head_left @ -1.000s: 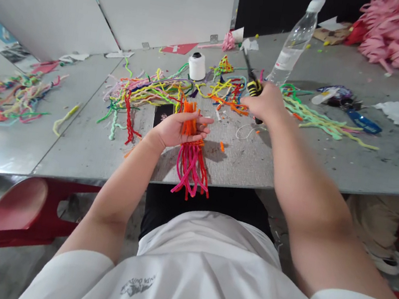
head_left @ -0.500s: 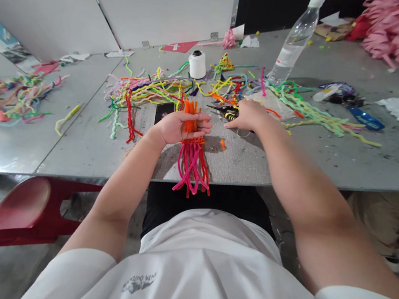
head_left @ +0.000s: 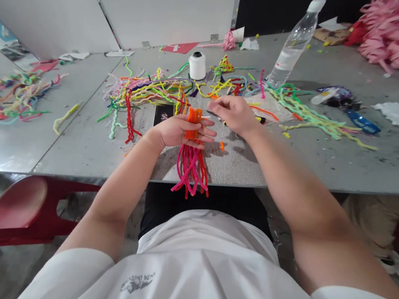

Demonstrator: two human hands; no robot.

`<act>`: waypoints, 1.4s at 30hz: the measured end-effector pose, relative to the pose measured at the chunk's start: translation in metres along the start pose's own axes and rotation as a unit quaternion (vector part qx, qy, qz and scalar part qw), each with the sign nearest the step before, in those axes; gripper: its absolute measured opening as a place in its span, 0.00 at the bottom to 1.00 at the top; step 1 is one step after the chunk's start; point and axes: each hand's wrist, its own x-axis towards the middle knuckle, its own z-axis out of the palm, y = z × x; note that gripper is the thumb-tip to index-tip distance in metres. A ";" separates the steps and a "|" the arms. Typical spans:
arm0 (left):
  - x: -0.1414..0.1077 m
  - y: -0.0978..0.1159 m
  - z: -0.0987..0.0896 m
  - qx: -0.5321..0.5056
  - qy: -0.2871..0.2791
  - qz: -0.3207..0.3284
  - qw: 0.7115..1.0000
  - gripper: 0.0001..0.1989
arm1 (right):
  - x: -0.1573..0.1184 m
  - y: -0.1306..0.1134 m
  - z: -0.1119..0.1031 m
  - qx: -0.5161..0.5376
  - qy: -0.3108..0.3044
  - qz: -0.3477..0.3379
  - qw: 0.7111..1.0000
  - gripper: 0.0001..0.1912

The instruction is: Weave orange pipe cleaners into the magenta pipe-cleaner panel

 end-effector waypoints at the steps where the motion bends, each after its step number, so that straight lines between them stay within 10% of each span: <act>1: 0.000 -0.001 0.001 0.009 -0.012 -0.007 1.000 0.18 | -0.002 -0.005 0.006 0.037 -0.013 -0.010 0.999 0.27; 10: 0.003 -0.006 0.006 0.083 -0.064 -0.035 0.994 0.13 | -0.013 -0.021 0.035 0.044 -0.064 -0.050 0.996 0.20; 19: 0.001 0.000 0.015 0.144 0.137 0.191 0.961 0.25 | -0.002 -0.017 0.019 -0.015 0.002 0.001 1.000 0.23; 27: -0.002 0.003 0.018 0.254 0.006 0.168 0.953 0.14 | -0.001 -0.013 0.021 0.019 -0.021 0.016 0.999 0.26; 35: 0.002 0.002 0.013 0.219 0.074 0.189 0.954 0.21 | -0.009 -0.010 0.027 0.075 -0.010 -0.002 0.997 0.39; 42: 0.007 -0.004 0.006 0.160 0.084 0.222 0.958 0.13 | -0.015 -0.023 0.025 0.173 -0.130 -0.050 0.975 0.45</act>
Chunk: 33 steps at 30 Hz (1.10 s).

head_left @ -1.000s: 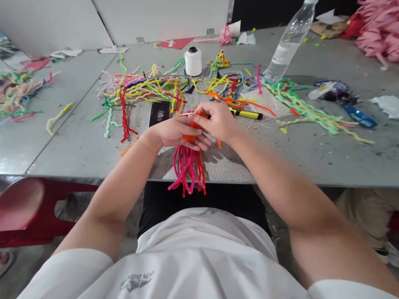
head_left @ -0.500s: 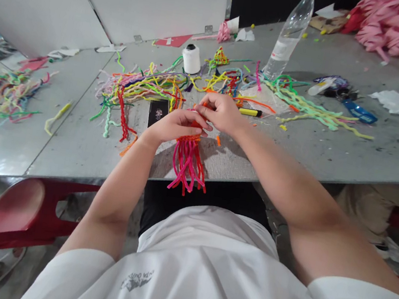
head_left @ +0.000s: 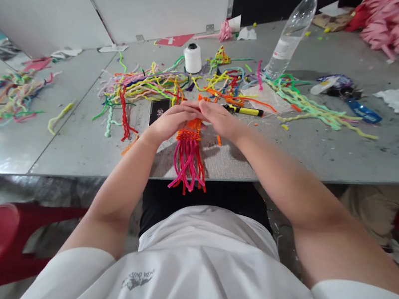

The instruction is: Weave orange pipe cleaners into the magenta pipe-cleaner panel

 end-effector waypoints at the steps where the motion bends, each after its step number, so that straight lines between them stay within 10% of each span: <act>1: -0.001 0.001 0.001 0.011 -0.007 -0.001 1.000 0.14 | 0.001 0.002 0.000 0.016 0.011 0.015 1.000 0.44; 9: -0.005 0.009 0.004 0.052 -0.051 -0.020 0.997 0.27 | 0.012 0.017 0.002 0.082 0.156 0.054 0.983 0.38; 33: 0.000 0.005 0.009 0.184 -0.027 -0.023 0.982 0.35 | 0.018 0.037 -0.024 0.066 0.167 0.082 0.980 0.19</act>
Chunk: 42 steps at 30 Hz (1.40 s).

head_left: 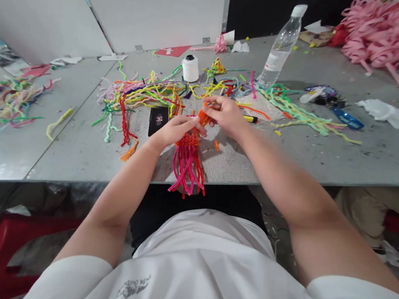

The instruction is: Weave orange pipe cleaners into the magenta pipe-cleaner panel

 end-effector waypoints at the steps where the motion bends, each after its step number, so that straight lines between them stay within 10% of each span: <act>1: 0.001 -0.001 -0.001 0.009 0.001 -0.001 1.000 0.35 | 0.000 0.000 -0.001 -0.004 0.001 0.005 1.000 0.18; 11: 0.007 -0.010 -0.013 0.054 0.078 -0.017 0.995 0.24 | 0.003 -0.005 -0.027 -0.150 0.086 0.017 0.985 0.07; 23: 0.001 0.005 -0.005 -0.045 0.184 -0.037 0.981 0.11 | -0.004 0.000 -0.039 -0.407 0.006 -0.027 0.913 0.04; 42: 0.002 0.006 -0.036 0.151 0.141 -0.060 0.977 0.09 | -0.018 -0.027 -0.032 -0.551 -0.068 0.017 0.831 0.06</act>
